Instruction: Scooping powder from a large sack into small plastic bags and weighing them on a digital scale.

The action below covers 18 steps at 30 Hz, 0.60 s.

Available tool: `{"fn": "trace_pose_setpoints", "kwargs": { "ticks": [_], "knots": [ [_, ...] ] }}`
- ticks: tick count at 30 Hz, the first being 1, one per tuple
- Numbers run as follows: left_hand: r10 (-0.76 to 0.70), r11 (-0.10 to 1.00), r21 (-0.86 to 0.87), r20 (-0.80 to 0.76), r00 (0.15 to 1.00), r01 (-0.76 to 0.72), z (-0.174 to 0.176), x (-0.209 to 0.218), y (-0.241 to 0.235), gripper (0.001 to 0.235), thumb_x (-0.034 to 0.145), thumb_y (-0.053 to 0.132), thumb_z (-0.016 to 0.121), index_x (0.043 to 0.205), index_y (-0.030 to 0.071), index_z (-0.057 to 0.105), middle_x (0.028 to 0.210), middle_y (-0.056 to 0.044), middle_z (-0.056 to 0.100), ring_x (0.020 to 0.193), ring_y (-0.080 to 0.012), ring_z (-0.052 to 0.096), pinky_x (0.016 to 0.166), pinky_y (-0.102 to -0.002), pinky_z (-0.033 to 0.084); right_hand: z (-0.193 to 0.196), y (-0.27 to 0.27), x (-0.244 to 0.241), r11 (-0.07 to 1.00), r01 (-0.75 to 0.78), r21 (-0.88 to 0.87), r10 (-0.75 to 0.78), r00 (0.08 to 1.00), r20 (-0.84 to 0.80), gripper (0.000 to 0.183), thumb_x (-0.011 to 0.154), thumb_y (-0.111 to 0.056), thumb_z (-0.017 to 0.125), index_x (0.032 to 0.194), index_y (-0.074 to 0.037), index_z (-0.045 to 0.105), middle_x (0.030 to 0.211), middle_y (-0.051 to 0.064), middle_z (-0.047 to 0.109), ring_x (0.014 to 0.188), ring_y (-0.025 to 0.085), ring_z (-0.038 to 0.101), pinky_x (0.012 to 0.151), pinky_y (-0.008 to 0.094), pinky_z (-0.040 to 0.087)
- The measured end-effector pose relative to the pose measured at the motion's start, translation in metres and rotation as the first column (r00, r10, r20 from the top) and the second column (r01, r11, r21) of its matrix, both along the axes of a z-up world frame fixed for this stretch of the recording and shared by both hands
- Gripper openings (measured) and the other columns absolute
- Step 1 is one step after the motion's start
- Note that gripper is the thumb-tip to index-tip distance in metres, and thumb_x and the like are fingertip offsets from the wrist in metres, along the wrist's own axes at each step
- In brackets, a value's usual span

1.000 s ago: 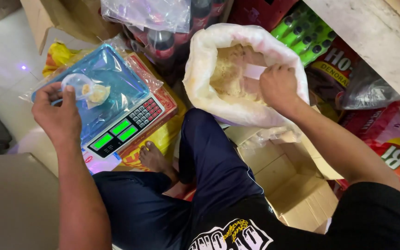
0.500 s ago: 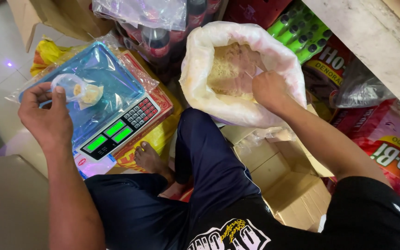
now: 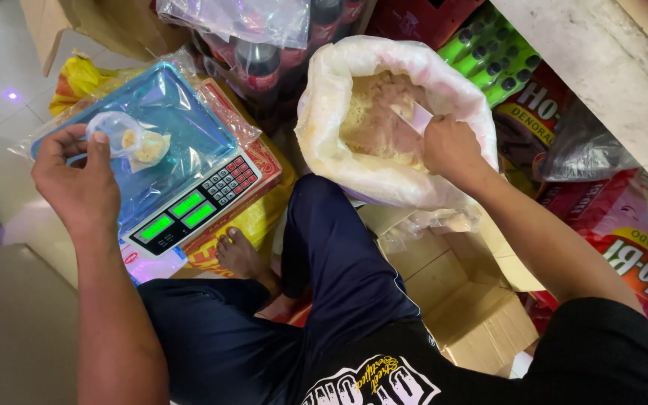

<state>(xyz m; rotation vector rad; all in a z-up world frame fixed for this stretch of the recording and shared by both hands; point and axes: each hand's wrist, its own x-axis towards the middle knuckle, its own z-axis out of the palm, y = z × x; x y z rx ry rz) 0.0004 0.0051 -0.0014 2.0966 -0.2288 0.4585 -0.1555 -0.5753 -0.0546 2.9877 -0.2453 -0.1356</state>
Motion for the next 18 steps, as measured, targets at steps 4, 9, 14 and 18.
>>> {"fn": "trace_pose_setpoints", "kwargs": {
  "ticks": [4, 9, 14, 18],
  "knots": [
    [0.007, 1.000, -0.009, -0.021, 1.000, -0.007, 0.003, -0.001, -0.003, 0.014, 0.115, -0.006, 0.078, 0.126, -0.008, 0.071, 0.111, -0.015, 0.068, 0.098, -0.0199, 0.064, 0.087, -0.033, 0.056, 0.018, 0.015, -0.001, 0.990, 0.037, 0.135, -0.043, 0.998, 0.038, 0.029, 0.096, -0.015, 0.065, 0.103, 0.012, 0.070, 0.095, 0.033, 0.070, 0.073, 0.049, 0.067, 0.069, 0.056, 0.057],
    [0.029, 1.000, -0.005, -0.027, 0.999, -0.029, 0.005, -0.002, -0.002, 0.015, 0.113, -0.004, 0.078, 0.125, -0.008, 0.071, 0.110, -0.015, 0.069, 0.097, -0.0201, 0.065, 0.087, -0.033, 0.058, 0.040, 0.024, -0.008, 0.934, 0.193, 0.302, -0.175, 0.981, -0.085, 0.045, 0.103, -0.026, 0.067, 0.125, 0.013, 0.064, 0.118, 0.032, 0.071, 0.103, 0.051, 0.068, 0.089, 0.057, 0.055],
    [0.025, 1.000, 0.020, -0.018, 1.000, -0.024, 0.006, -0.001, -0.006, 0.014, 0.113, -0.004, 0.079, 0.124, -0.008, 0.072, 0.108, -0.015, 0.069, 0.096, -0.0200, 0.066, 0.086, -0.034, 0.058, 0.046, 0.022, -0.020, 0.903, 0.209, 0.375, -0.202, 0.978, -0.059, 0.046, 0.095, -0.011, 0.069, 0.135, 0.008, 0.057, 0.123, 0.030, 0.071, 0.105, 0.050, 0.069, 0.089, 0.056, 0.055],
    [0.034, 0.999, -0.001, -0.039, 0.999, -0.035, 0.008, -0.002, -0.007, 0.013, 0.113, -0.002, 0.079, 0.124, -0.007, 0.073, 0.108, -0.013, 0.069, 0.094, -0.0185, 0.064, 0.086, -0.033, 0.057, 0.042, 0.025, -0.008, 0.903, 0.095, 0.420, -0.115, 0.993, 0.022, 0.050, 0.091, -0.008, 0.070, 0.137, 0.009, 0.058, 0.118, 0.031, 0.073, 0.100, 0.052, 0.069, 0.085, 0.057, 0.054]
  ]
}}
